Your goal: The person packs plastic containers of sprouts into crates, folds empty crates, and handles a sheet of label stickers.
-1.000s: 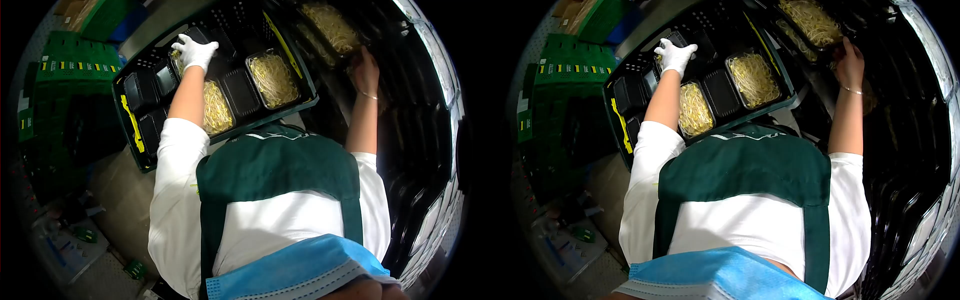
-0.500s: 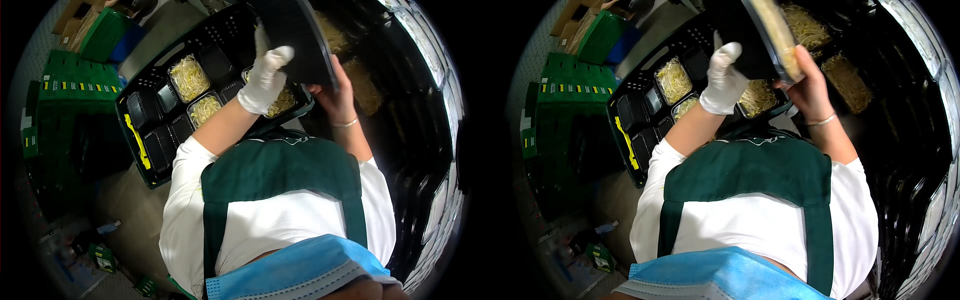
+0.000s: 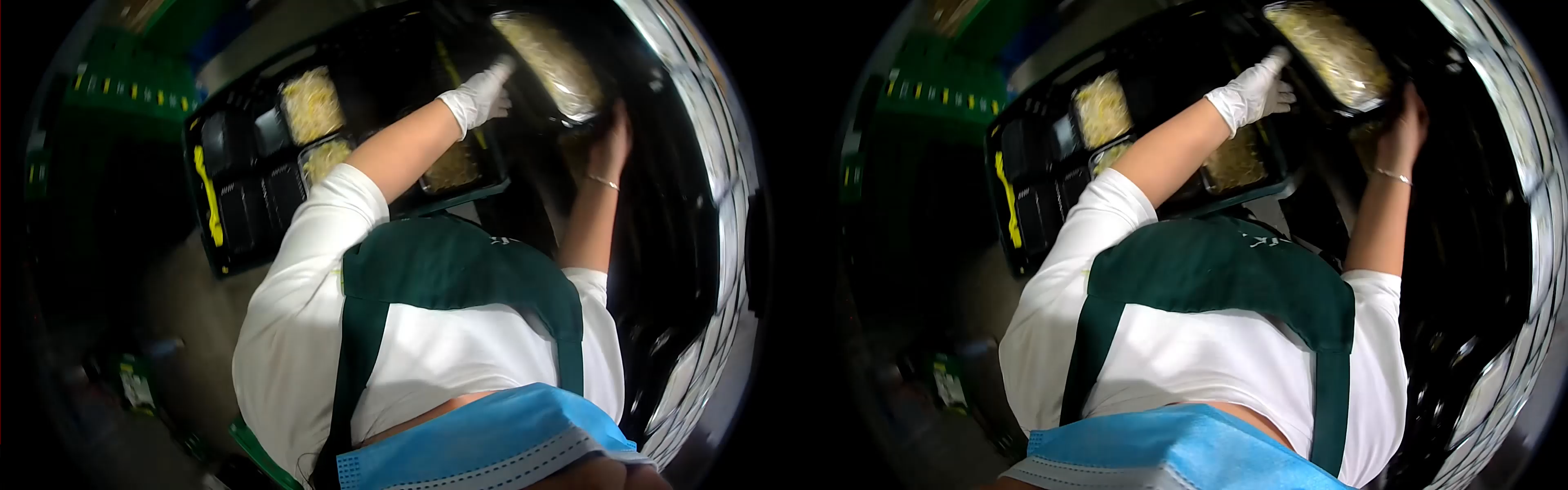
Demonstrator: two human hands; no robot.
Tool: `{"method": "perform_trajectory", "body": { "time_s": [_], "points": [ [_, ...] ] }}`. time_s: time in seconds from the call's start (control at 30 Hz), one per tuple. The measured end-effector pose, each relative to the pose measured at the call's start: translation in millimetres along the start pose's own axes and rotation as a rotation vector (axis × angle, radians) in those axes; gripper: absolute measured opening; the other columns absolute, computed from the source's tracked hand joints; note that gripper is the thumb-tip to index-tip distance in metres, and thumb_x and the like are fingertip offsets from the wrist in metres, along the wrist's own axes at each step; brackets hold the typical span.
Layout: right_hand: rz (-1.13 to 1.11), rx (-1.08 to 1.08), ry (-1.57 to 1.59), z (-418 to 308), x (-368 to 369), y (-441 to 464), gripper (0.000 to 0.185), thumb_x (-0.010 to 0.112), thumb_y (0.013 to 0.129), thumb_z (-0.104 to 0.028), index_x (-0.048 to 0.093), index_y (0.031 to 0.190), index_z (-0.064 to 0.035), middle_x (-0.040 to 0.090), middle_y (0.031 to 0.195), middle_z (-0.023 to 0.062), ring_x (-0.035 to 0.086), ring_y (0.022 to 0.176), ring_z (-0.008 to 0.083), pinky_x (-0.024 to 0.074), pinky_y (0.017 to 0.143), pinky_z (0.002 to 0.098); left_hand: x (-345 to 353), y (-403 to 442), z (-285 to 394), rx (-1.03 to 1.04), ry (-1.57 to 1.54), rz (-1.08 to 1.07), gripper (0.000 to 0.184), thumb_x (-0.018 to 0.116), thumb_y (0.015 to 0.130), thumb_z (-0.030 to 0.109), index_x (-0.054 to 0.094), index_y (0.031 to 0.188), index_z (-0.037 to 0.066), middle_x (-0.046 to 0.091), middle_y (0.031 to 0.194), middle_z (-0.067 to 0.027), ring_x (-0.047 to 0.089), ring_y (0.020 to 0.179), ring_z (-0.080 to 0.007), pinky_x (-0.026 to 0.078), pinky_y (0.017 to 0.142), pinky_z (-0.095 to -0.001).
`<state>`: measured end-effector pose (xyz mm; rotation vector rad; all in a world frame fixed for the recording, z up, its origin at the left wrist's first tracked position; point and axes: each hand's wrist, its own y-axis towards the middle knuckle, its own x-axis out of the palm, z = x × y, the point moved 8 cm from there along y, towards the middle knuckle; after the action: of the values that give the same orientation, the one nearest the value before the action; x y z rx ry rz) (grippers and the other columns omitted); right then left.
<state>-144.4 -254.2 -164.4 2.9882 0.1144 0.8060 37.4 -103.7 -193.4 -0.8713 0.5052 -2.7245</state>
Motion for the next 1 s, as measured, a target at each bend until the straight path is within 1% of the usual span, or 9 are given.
{"method": "perform_trajectory", "body": {
  "time_s": [0.07,0.13,0.17,0.3,0.37,0.47,0.63,0.83,1.0],
  "points": [
    [-0.025,-0.057,-0.026,-13.9,13.2,-29.4,0.017,0.062,0.076,-0.011,0.053,0.087,-0.0027,0.056,0.077,0.0030,0.053,0.070,0.0107,0.0443,0.062,0.0226,0.8,-73.7,33.8,0.127,0.405,-0.145,0.081,0.053,0.076,0.051,0.020,0.130,0.001,0.027,0.131,-0.0199,0.030,0.120,-0.0324,0.027,0.097,-0.0403],
    [0.032,-0.654,-0.349,-65.1,37.2,-86.5,0.025,0.061,0.074,-0.005,0.047,0.092,0.0051,0.056,0.082,0.0089,0.053,0.072,0.0141,0.0454,0.067,0.0259,-17.8,-152.7,48.7,0.248,0.626,-0.221,0.066,0.053,0.079,0.042,0.032,0.126,0.000,0.040,0.124,-0.0157,0.041,0.112,-0.0245,0.034,0.093,-0.0338],
    [-0.013,-0.704,-0.328,-67.3,37.6,-106.7,0.023,0.061,0.073,-0.002,0.047,0.090,0.0067,0.056,0.081,0.0111,0.054,0.076,0.0171,0.0451,0.069,0.0266,-32.3,-186.4,50.8,0.285,0.649,-0.222,0.061,0.053,0.081,0.039,0.036,0.125,0.000,0.045,0.121,-0.0133,0.045,0.109,-0.0202,0.036,0.091,-0.0310],
    [-0.890,-0.575,-0.994,3.4,183.1,-198.2,0.015,0.056,0.075,-0.007,0.052,0.088,-0.0021,0.058,0.077,0.0117,0.056,0.078,0.0252,0.0449,0.071,0.0314,-157.4,-264.6,9.6,0.215,0.519,0.085,0.049,0.052,0.084,0.023,0.035,0.125,0.000,0.044,0.121,-0.0115,0.043,0.110,-0.0166,0.034,0.093,-0.0282],
    [-1.137,-0.934,-1.208,63.0,229.2,-219.5,0.017,0.053,0.073,-0.012,0.054,0.089,-0.0068,0.058,0.080,0.0102,0.055,0.076,0.0282,0.0440,0.071,0.0346,-195.6,-286.1,-18.3,0.074,0.672,0.333,0.051,0.054,0.083,0.020,0.034,0.125,-0.001,0.044,0.121,-0.0118,0.042,0.110,-0.0171,0.033,0.093,-0.0278],
    [-1.295,-1.118,-1.408,113.2,243.5,-208.4,0.026,0.054,0.070,-0.013,0.054,0.096,-0.0076,0.057,0.092,0.0065,0.053,0.089,0.0236,0.0407,0.078,0.0336,-193.7,-308.9,-23.7,0.113,0.657,0.338,0.047,0.055,0.083,0.016,0.038,0.123,0.000,0.048,0.116,-0.0108,0.044,0.107,-0.0154,0.034,0.091,-0.0256],
    [-0.775,-1.319,-1.429,9.3,229.8,-183.6,0.034,0.057,0.070,-0.016,0.052,0.102,-0.0087,0.053,0.103,0.0048,0.048,0.100,0.0209,0.0379,0.085,0.0315,-211.1,-323.0,-28.8,0.231,0.356,0.386,0.041,0.054,0.082,0.007,0.041,0.121,0.002,0.048,0.114,-0.0066,0.046,0.103,-0.0116,0.038,0.086,-0.0233],
    [-0.732,-1.353,-1.627,12.8,204.0,-117.4,0.037,0.056,0.073,-0.018,0.050,0.108,-0.0092,0.051,0.111,0.0043,0.042,0.111,0.0208,0.0348,0.091,0.0333,-193.5,-288.7,-14.2,0.244,0.306,0.241,0.038,0.053,0.083,0.013,0.045,0.117,-0.001,0.051,0.112,-0.0062,0.046,0.104,-0.0119,0.035,0.090,-0.0238],
    [-0.807,-1.183,-1.415,4.5,207.7,-141.6,0.033,0.058,0.070,-0.019,0.054,0.101,-0.0088,0.057,0.100,0.0069,0.050,0.097,0.0237,0.0398,0.084,0.0338,-221.7,-290.5,-24.3,0.078,0.367,0.447,0.042,0.055,0.082,0.023,0.046,0.117,0.003,0.052,0.107,-0.0022,0.045,0.099,-0.0089,0.034,0.087,-0.0251]
  ]
}}
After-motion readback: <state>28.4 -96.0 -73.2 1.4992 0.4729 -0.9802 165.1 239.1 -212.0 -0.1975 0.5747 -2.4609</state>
